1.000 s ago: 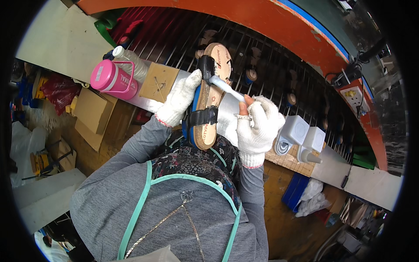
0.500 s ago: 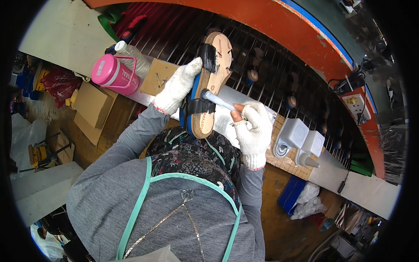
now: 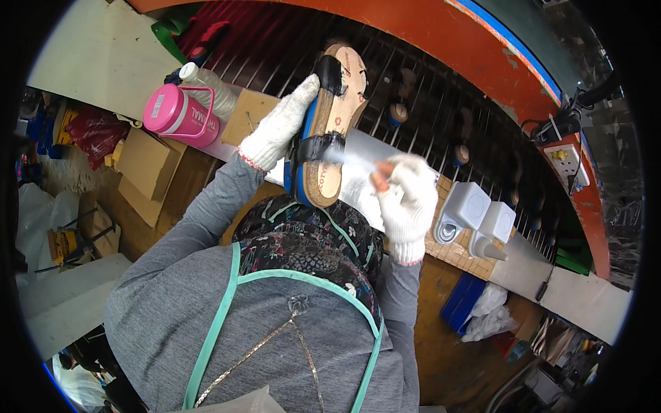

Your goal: The person repeatedly paints the sole of a blue and black shoe using a small brush. They hold the shoe with one hand and apply paint with the other, dipping the brush into a container between strokes.

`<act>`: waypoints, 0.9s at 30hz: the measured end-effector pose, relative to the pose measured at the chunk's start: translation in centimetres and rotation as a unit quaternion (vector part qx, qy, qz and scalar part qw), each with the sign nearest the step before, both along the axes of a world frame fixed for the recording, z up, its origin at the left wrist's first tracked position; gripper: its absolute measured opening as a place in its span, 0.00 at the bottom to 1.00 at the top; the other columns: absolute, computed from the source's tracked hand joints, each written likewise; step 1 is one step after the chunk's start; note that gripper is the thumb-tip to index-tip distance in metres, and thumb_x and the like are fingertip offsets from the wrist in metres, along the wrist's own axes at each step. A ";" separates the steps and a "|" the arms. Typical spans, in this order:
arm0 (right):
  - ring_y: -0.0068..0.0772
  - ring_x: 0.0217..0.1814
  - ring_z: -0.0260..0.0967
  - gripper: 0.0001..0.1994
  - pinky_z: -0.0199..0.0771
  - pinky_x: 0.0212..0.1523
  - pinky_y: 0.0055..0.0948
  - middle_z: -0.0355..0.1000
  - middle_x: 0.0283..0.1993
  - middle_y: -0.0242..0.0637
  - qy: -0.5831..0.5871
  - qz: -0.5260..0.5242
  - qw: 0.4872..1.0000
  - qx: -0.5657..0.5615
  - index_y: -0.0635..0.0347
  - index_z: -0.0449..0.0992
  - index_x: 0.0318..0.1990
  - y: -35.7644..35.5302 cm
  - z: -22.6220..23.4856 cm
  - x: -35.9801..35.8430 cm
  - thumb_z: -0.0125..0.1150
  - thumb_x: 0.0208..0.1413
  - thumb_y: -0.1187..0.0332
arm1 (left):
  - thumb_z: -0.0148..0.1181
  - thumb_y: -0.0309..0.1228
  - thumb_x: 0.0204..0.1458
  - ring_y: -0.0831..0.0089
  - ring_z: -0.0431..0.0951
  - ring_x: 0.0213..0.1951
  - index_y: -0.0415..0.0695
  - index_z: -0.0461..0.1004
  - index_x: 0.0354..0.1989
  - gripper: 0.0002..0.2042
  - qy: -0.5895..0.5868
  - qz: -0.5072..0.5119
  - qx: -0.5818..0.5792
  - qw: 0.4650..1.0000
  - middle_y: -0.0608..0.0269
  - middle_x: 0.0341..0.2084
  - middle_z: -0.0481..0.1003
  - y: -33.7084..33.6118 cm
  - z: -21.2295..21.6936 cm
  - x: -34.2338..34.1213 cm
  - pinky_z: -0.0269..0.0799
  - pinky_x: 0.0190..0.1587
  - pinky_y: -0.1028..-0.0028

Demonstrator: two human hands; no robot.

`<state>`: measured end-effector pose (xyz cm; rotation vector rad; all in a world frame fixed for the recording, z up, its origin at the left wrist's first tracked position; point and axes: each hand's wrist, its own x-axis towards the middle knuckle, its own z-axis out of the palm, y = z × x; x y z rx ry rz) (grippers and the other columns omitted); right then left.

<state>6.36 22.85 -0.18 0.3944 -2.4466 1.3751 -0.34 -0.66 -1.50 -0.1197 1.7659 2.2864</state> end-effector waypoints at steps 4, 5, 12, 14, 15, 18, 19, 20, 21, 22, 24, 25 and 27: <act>0.25 0.37 0.69 0.09 0.70 0.33 0.24 0.72 0.38 0.35 -0.061 -0.019 0.998 -0.027 0.66 0.82 0.39 -0.6 -0.8 -0.3 0.69 0.54 0.70 | 0.50 0.61 0.61 0.67 0.74 0.56 0.34 0.66 0.65 0.39 0.007 0.034 -0.018 0.999 0.51 0.56 0.73 0.1 -1.0 0.5 0.66 0.62 0.70; 0.25 0.37 0.68 0.09 0.69 0.33 0.23 0.72 0.38 0.35 -0.087 -0.004 0.996 -0.021 0.66 0.82 0.39 -0.7 -0.8 0.1 0.69 0.54 0.69 | 0.50 0.61 0.61 0.66 0.74 0.56 0.34 0.65 0.65 0.39 0.004 0.053 -0.023 0.998 0.50 0.57 0.73 0.0 -1.2 0.8 0.66 0.63 0.70; 0.28 0.40 0.70 0.10 0.69 0.38 0.27 0.74 0.38 0.37 -0.128 0.036 0.991 0.002 0.67 0.83 0.38 0.1 0.1 2.8 0.70 0.53 0.68 | 0.51 0.60 0.61 0.65 0.75 0.55 0.34 0.66 0.65 0.39 0.010 0.088 -0.071 0.994 0.47 0.55 0.74 -1.3 -1.0 1.8 0.67 0.62 0.69; 0.29 0.40 0.71 0.09 0.69 0.39 0.27 0.74 0.38 0.37 -0.096 0.023 0.994 0.048 0.64 0.84 0.38 -0.2 0.2 2.5 0.70 0.52 0.68 | 0.53 0.59 0.61 0.66 0.75 0.55 0.35 0.66 0.65 0.38 0.006 0.082 -0.055 0.995 0.48 0.55 0.75 -1.3 -0.8 1.8 0.68 0.61 0.70; 0.30 0.41 0.71 0.09 0.69 0.40 0.28 0.74 0.38 0.37 -0.080 0.021 0.994 0.065 0.64 0.84 0.38 -0.4 0.2 2.3 0.70 0.51 0.68 | 0.53 0.58 0.61 0.67 0.75 0.55 0.35 0.66 0.65 0.37 0.005 0.078 -0.045 0.996 0.48 0.54 0.75 -1.3 -0.7 1.8 0.68 0.60 0.70; 0.33 0.42 0.71 0.09 0.68 0.43 0.30 0.75 0.38 0.37 -0.011 -0.001 0.991 0.135 0.61 0.84 0.37 -0.8 0.4 1.8 0.72 0.50 0.68 | 0.54 0.58 0.61 0.68 0.75 0.55 0.35 0.66 0.65 0.37 0.010 0.076 -0.056 0.995 0.49 0.55 0.75 -1.3 -0.7 1.7 0.69 0.60 0.71; 0.34 0.42 0.71 0.08 0.67 0.44 0.31 0.75 0.38 0.36 0.016 -0.011 0.987 0.161 0.60 0.85 0.37 -0.9 0.5 1.7 0.72 0.49 0.68 | 0.54 0.58 0.61 0.67 0.75 0.55 0.35 0.66 0.65 0.37 0.018 0.074 -0.059 0.995 0.48 0.56 0.74 -1.3 -0.7 1.7 0.68 0.61 0.70; 0.35 0.42 0.71 0.09 0.67 0.44 0.32 0.75 0.38 0.36 0.025 -0.011 0.988 0.152 0.59 0.85 0.37 -1.0 0.5 1.5 0.72 0.49 0.68 | 0.54 0.58 0.61 0.67 0.74 0.56 0.35 0.66 0.65 0.38 0.022 0.073 -0.062 0.995 0.48 0.56 0.74 -1.3 -0.8 1.7 0.68 0.61 0.70; 0.35 0.42 0.71 0.09 0.66 0.45 0.32 0.76 0.38 0.35 0.035 -0.010 0.989 0.143 0.59 0.85 0.37 -1.0 0.5 1.3 0.73 0.48 0.68 | 0.54 0.58 0.61 0.67 0.74 0.56 0.35 0.66 0.65 0.38 0.024 0.070 -0.064 0.995 0.48 0.56 0.74 -1.4 -0.9 1.6 0.67 0.61 0.70; 0.36 0.42 0.71 0.09 0.66 0.46 0.33 0.76 0.39 0.35 0.046 -0.009 0.990 0.134 0.58 0.85 0.37 -1.0 0.5 1.2 0.73 0.48 0.67 | 0.54 0.59 0.61 0.66 0.74 0.56 0.34 0.66 0.65 0.38 0.018 0.068 -0.064 0.995 0.48 0.56 0.74 -1.4 -1.0 1.5 0.67 0.62 0.69; 0.36 0.43 0.71 0.10 0.66 0.45 0.33 0.76 0.38 0.34 0.022 0.020 0.991 0.133 0.58 0.85 0.37 -0.7 0.7 1.0 0.74 0.47 0.67 | 0.53 0.60 0.60 0.66 0.74 0.57 0.34 0.66 0.65 0.39 0.002 0.062 -0.062 0.996 0.48 0.56 0.74 -1.6 -1.4 1.2 0.65 0.63 0.69; 0.36 0.43 0.71 0.10 0.66 0.45 0.33 0.76 0.38 0.34 0.011 0.035 0.991 0.130 0.58 0.85 0.37 -0.5 0.8 0.9 0.74 0.46 0.67 | 0.51 0.62 0.60 0.64 0.73 0.58 0.35 0.65 0.66 0.40 -0.010 0.052 -0.061 0.997 0.47 0.57 0.73 -1.7 -1.6 1.0 0.64 0.64 0.68; 0.36 0.43 0.71 0.10 0.65 0.44 0.33 0.76 0.38 0.34 0.010 0.058 0.990 0.132 0.58 0.85 0.36 -0.2 0.9 0.6 0.74 0.45 0.66 | 0.49 0.66 0.58 0.61 0.71 0.61 0.35 0.64 0.67 0.43 -0.027 0.030 -0.055 0.998 0.45 0.59 0.72 -1.9 -2.2 0.3 0.61 0.66 0.66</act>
